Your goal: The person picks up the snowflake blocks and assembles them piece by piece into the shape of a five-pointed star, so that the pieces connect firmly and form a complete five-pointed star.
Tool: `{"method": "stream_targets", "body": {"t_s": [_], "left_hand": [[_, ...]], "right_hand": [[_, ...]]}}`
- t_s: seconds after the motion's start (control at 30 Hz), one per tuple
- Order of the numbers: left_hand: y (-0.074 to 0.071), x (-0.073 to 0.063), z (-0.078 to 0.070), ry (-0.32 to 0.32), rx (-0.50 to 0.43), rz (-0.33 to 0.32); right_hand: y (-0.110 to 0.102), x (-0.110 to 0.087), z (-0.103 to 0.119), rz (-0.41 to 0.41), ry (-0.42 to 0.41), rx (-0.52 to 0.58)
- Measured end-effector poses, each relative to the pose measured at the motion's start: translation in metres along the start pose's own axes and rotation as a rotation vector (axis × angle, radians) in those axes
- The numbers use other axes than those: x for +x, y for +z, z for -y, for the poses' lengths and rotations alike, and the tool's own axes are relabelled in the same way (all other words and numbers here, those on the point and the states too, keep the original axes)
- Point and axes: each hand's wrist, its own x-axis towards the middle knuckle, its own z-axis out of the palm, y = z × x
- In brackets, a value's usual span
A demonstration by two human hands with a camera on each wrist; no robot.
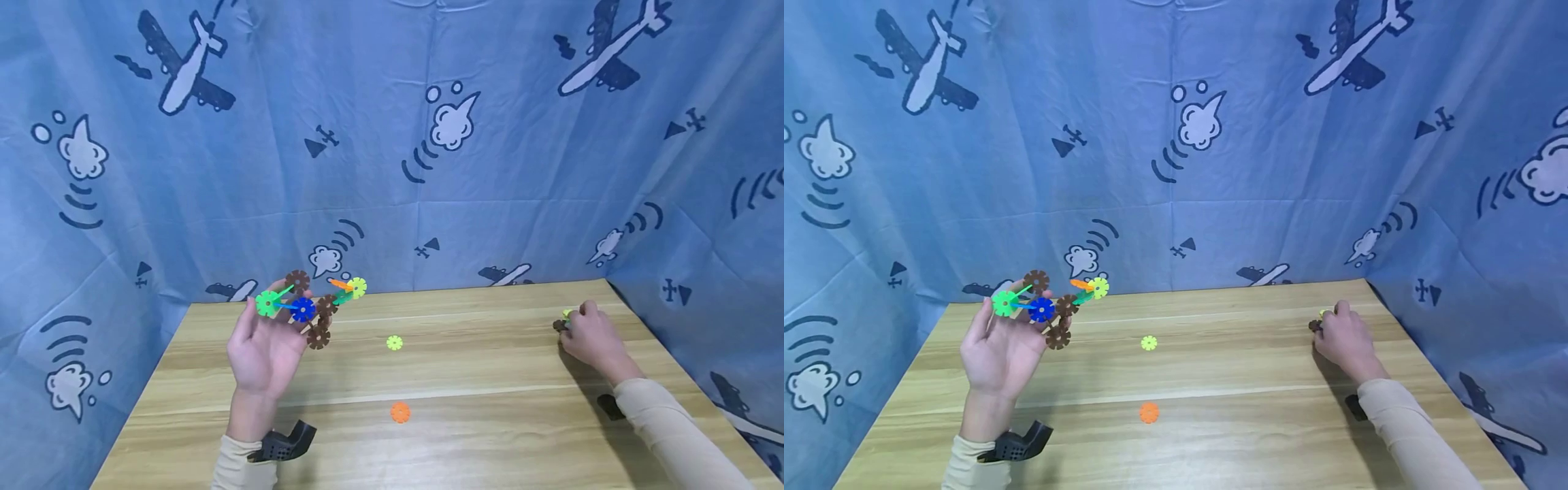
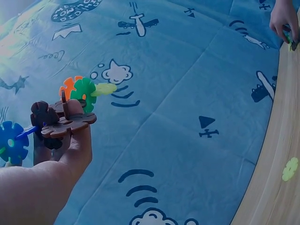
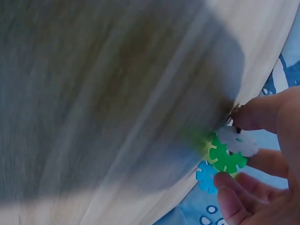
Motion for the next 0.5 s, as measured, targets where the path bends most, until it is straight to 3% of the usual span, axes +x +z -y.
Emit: {"method": "stream_targets", "body": {"t_s": [0.13, 0.5], "left_hand": [[0.001, 0.001, 0.003, -0.009, 0.008, 0.013], [0.006, 0.002, 0.005, -0.053, 0.074, -0.013]], "right_hand": [[0.001, -0.002, 0.005, -0.037, 0.023, 0.007], [0.009, 0.002, 0.023, -0.118, 0.087, -0.114]]}}
